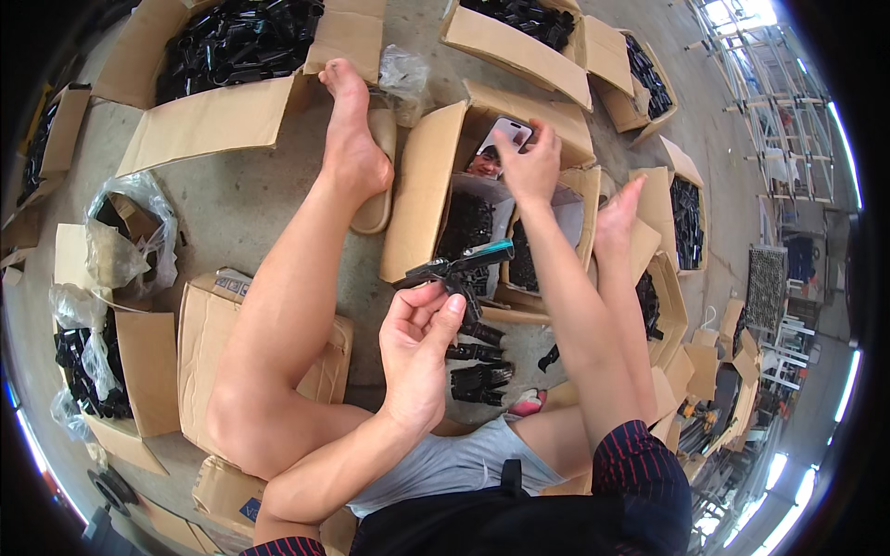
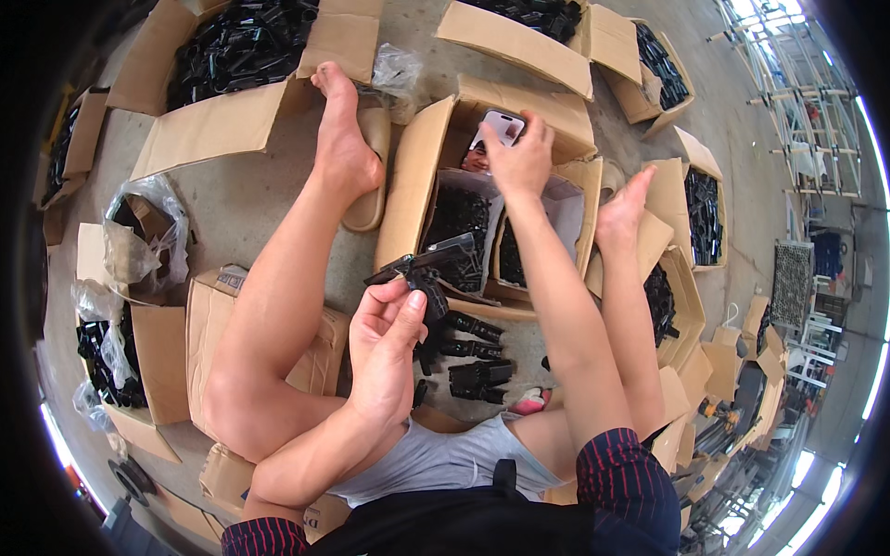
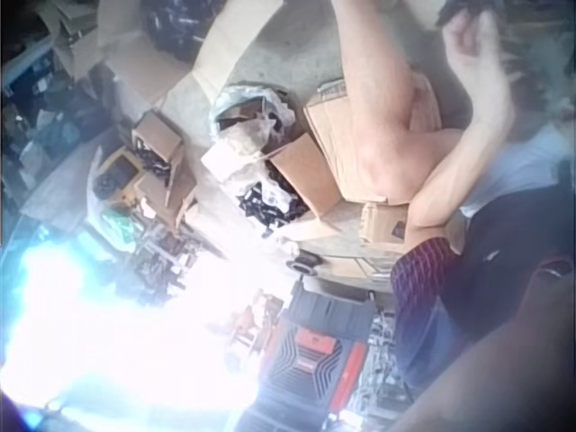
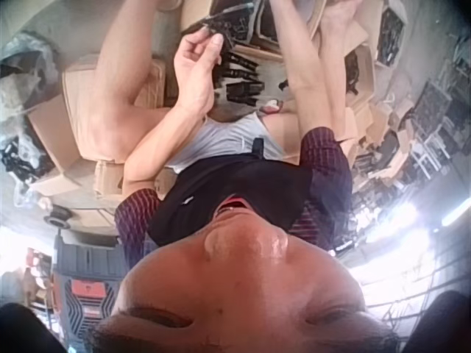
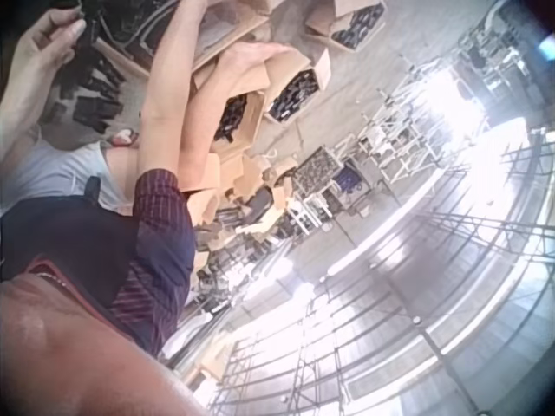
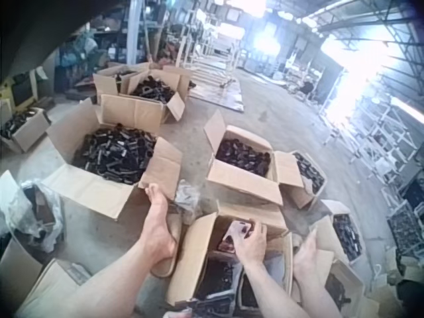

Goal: The person assembles small black metal components by hand while sitting on the floor surrounded by boxes, picking small pins from a container and inserting them into the joints of larger metal pieces.

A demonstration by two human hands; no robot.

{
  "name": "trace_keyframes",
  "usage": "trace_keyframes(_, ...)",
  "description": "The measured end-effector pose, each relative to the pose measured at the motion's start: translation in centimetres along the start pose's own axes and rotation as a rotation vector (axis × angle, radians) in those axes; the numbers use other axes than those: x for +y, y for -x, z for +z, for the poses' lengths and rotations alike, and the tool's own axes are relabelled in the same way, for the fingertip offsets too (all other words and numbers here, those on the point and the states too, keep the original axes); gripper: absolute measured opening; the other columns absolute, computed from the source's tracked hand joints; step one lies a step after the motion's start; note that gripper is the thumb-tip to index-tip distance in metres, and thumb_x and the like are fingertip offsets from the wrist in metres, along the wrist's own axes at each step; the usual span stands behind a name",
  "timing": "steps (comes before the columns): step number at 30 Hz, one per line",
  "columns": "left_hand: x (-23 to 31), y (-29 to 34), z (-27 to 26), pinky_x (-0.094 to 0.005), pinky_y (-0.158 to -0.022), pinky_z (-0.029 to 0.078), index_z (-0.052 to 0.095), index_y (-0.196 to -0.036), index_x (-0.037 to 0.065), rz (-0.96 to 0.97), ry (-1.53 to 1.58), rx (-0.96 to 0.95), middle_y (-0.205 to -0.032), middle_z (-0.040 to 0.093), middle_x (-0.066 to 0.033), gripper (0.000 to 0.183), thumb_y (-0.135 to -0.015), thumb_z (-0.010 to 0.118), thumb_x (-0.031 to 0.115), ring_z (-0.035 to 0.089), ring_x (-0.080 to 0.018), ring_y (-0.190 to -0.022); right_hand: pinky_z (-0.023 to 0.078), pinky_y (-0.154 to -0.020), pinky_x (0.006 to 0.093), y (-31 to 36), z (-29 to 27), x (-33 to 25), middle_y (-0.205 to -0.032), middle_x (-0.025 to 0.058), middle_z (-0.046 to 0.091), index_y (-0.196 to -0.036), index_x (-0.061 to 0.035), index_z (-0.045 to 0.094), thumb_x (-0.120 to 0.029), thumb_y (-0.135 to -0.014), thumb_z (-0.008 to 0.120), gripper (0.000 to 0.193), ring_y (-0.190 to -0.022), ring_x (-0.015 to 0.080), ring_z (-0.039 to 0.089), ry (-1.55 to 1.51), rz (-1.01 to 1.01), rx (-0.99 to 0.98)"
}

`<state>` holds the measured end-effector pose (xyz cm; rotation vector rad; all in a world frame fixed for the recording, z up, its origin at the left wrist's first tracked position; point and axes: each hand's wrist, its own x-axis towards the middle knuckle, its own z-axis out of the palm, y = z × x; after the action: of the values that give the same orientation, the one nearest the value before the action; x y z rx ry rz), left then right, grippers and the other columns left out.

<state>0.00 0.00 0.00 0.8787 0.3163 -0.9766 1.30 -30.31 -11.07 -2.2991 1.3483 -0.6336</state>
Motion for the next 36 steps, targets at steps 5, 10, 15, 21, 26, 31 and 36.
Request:
trace_keyframes(5, 0.5, 0.1, -0.1, -0.0223, -0.085, 0.049, 0.057, -0.113, 0.003, -0.012, -0.031, -0.017, -0.107, 0.070, -0.0073, 0.022, -0.096, 0.070, 0.004, 0.063, -0.0083, -0.093, 0.049, -0.097, 0.0503, 1.4, 2.6, -3.1, -0.126, 0.0245, 0.048, -0.135, 0.0007, 0.038, -0.038, -0.071, 0.088, 0.089, -0.112, 0.0428, 0.056, 0.145, 0.069, 0.175)
trace_keyframes(10, 0.4, 0.1, 0.0, -0.0233, -0.085, 0.050, 0.057, -0.114, 0.003, 0.014, 0.010, -0.015, -0.107, 0.071, -0.0075, 0.022, -0.096, 0.070, 0.004, 0.064, -0.0093, -0.095, 0.047, -0.098, 0.0518, 0.9, 3.3, -3.0, -0.128, 0.0241, 0.047, -0.133, -0.0022, 0.038, -0.029, -0.073, 0.083, 0.079, -0.119, 0.0416, 0.051, 0.213, 0.108, 0.238)
trace_keyframes(15, 0.6, 0.1, 0.1, -0.0220, -0.081, 0.049, 0.057, -0.114, 0.003, 0.022, 0.019, -0.017, -0.105, 0.070, -0.0060, 0.023, -0.095, 0.070, 0.004, 0.063, -0.0075, -0.092, 0.042, -0.103, 0.0519, 0.6, 3.8, -3.1, -0.127, 0.0259, 0.048, -0.132, -0.0002, 0.039, -0.030, -0.072, 0.082, 0.080, -0.124, 0.0430, 0.046, 0.190, 0.130, 0.239)
trace_keyframes(21, 0.6, 0.2, 0.1, -0.0204, -0.075, 0.045, 0.058, -0.115, 0.004, 0.020, 0.013, -0.020, -0.104, 0.070, -0.0040, 0.024, -0.095, 0.071, 0.005, 0.060, -0.0053, -0.088, 0.041, -0.103, 0.0525, 0.9, 3.8, -3.0, -0.127, 0.0259, 0.048, -0.132, 0.0004, 0.039, -0.030, -0.072, 0.081, 0.079, -0.124, 0.0426, 0.046, 0.187, 0.121, 0.259)
trace_keyframes(26, 0.7, 0.2, 0.0, -0.0207, -0.076, 0.046, 0.058, -0.114, 0.004, 0.011, 0.004, -0.017, -0.105, 0.070, -0.0048, 0.024, -0.095, 0.072, 0.005, 0.061, -0.0058, -0.088, 0.041, -0.104, 0.0526, 0.8, 3.9, -2.8, -0.127, 0.0255, 0.049, -0.132, 0.0006, 0.040, -0.030, -0.072, 0.081, 0.079, -0.124, 0.0421, 0.046, 0.183, 0.088, 0.271)
trace_keyframes(31, 0.7, 0.1, 0.3, -0.0211, -0.076, 0.047, 0.057, -0.114, 0.005, 0.020, 0.010, -0.014, -0.104, 0.070, -0.0047, 0.023, -0.096, 0.071, 0.006, 0.061, -0.0063, -0.089, 0.042, -0.103, 0.0523, 0.7, 3.9, -2.6, -0.126, 0.0252, 0.049, -0.132, 0.0006, 0.040, -0.030, -0.072, 0.081, 0.079, -0.123, 0.0419, 0.046, 0.178, 0.081, 0.268)
trace_keyframes(36, 0.6, 0.1, 0.1, -0.0219, -0.082, 0.049, 0.057, -0.114, 0.003, 0.008, 0.011, -0.013, -0.106, 0.071, -0.0070, 0.023, -0.096, 0.070, 0.004, 0.063, -0.0077, -0.092, 0.044, -0.100, 0.0536, 0.8, 3.9, -2.8, -0.129, 0.0238, 0.048, -0.134, -0.0021, 0.039, -0.030, -0.073, 0.081, 0.079, -0.123, 0.0412, 0.047, 0.191, 0.086, 0.265)
